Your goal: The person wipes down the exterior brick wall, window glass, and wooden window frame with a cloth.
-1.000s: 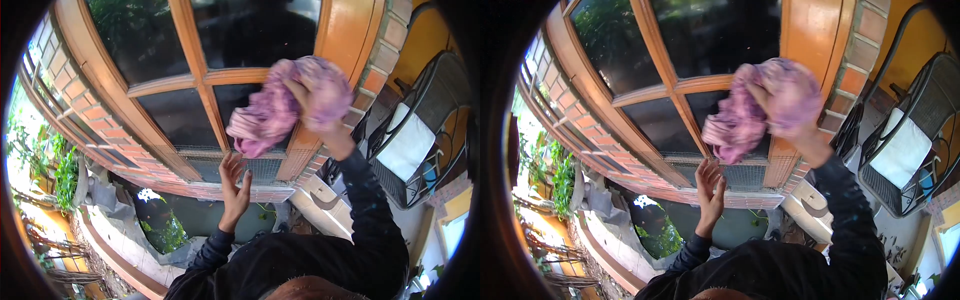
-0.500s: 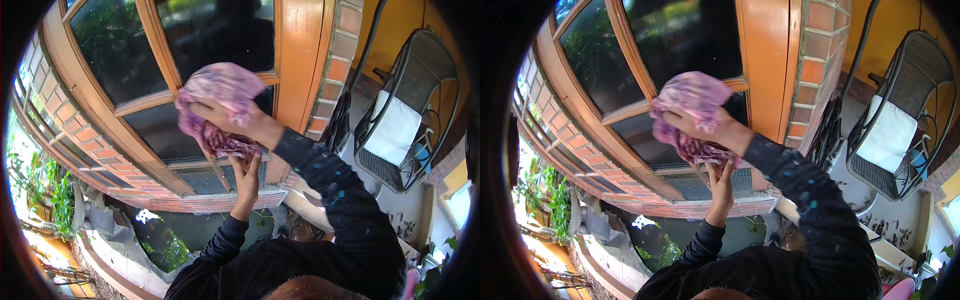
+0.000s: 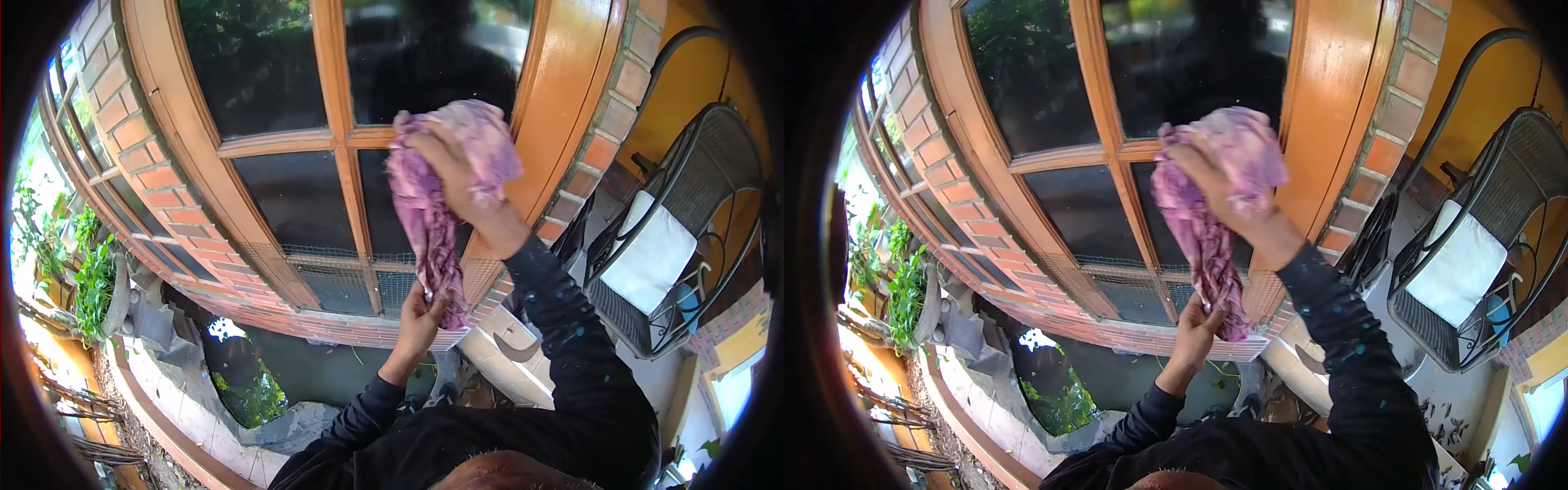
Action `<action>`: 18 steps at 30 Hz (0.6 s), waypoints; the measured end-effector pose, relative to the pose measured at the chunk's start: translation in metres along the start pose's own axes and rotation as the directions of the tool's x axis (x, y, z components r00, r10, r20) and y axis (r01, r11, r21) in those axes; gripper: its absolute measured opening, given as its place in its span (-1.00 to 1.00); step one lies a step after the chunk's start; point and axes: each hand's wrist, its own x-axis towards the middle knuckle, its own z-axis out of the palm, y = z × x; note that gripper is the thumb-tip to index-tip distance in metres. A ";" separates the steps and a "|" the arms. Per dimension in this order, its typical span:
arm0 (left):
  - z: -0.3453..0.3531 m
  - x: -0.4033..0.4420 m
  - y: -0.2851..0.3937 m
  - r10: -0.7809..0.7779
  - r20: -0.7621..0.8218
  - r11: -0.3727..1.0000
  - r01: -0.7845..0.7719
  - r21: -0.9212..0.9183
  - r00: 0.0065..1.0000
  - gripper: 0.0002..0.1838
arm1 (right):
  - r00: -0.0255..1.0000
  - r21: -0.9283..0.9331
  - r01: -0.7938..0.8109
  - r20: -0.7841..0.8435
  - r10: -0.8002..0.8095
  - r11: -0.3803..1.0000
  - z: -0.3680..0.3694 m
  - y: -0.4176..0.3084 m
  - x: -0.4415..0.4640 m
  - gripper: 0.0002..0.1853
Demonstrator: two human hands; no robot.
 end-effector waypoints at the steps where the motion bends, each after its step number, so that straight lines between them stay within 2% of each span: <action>1: 0.009 0.004 0.009 -0.001 -0.037 0.999 -0.001 -0.044 0.999 -0.56 | 1.000 -0.005 0.020 -0.001 -0.020 1.000 0.007 -0.005 0.011 -0.76; 2: 0.010 0.007 0.007 -0.012 -0.036 0.999 0.011 -0.037 0.999 -0.56 | 1.000 0.033 0.023 -0.019 -0.022 0.999 0.020 -0.009 0.016 -0.78; 4: 0.016 0.019 0.000 0.027 -0.194 0.998 -0.036 -0.043 0.981 -0.65 | 0.996 0.126 0.017 -0.094 -0.005 0.992 0.046 -0.017 0.028 -0.81; 5: 0.034 0.022 0.008 0.038 -0.313 0.994 -0.068 -0.086 0.949 -0.77 | 0.989 0.182 0.013 -0.150 0.015 0.983 0.059 -0.022 0.034 -0.81; 6: 0.037 0.029 0.004 0.027 -0.291 0.996 -0.052 -0.076 0.956 -0.77 | 0.974 0.218 -0.002 -0.222 0.052 0.976 0.061 -0.024 0.038 -0.79; 8: 0.045 0.037 -0.002 0.010 -0.391 0.997 -0.041 -0.071 0.920 -0.80 | 0.984 0.230 -0.023 -0.169 0.063 0.973 0.047 -0.016 0.032 -0.79; 10: 0.054 0.038 -0.008 0.003 -0.373 0.997 -0.033 -0.073 0.928 -0.75 | 0.991 0.266 -0.033 -0.119 0.067 0.964 0.033 -0.011 0.026 -0.79; 12: 0.057 0.036 -0.016 -0.029 -0.364 0.996 -0.003 -0.085 0.931 -0.76 | 0.989 0.029 -0.082 -0.120 0.084 0.996 -0.002 0.002 0.003 -0.74; 13: 0.052 0.030 -0.016 -0.026 -0.275 1.000 0.029 0.007 0.961 -0.77 | 0.993 0.027 -0.110 -0.032 0.111 0.994 -0.020 0.017 -0.017 -0.67; 14: 0.054 0.027 -0.016 -0.029 -0.284 1.000 0.027 -0.011 0.958 -0.77 | 0.989 0.023 -0.136 0.063 0.134 0.990 -0.036 0.033 -0.041 -0.60; 16: 0.061 0.017 -0.014 -0.060 -0.158 0.996 0.048 -0.076 0.986 -0.70 | 0.979 -0.167 -0.032 0.194 0.065 0.985 -0.059 0.033 -0.084 -0.62; 17: 0.051 0.015 -0.029 -0.076 -0.081 0.996 0.072 -0.055 0.994 -0.63 | 0.976 -0.160 -0.023 0.210 0.057 0.987 -0.059 0.022 -0.099 -0.62; 18: 0.053 0.010 -0.030 -0.083 -0.083 0.995 0.078 -0.063 0.993 -0.63 | 0.933 -0.238 -0.038 0.338 0.120 0.971 -0.060 0.010 -0.115 -0.61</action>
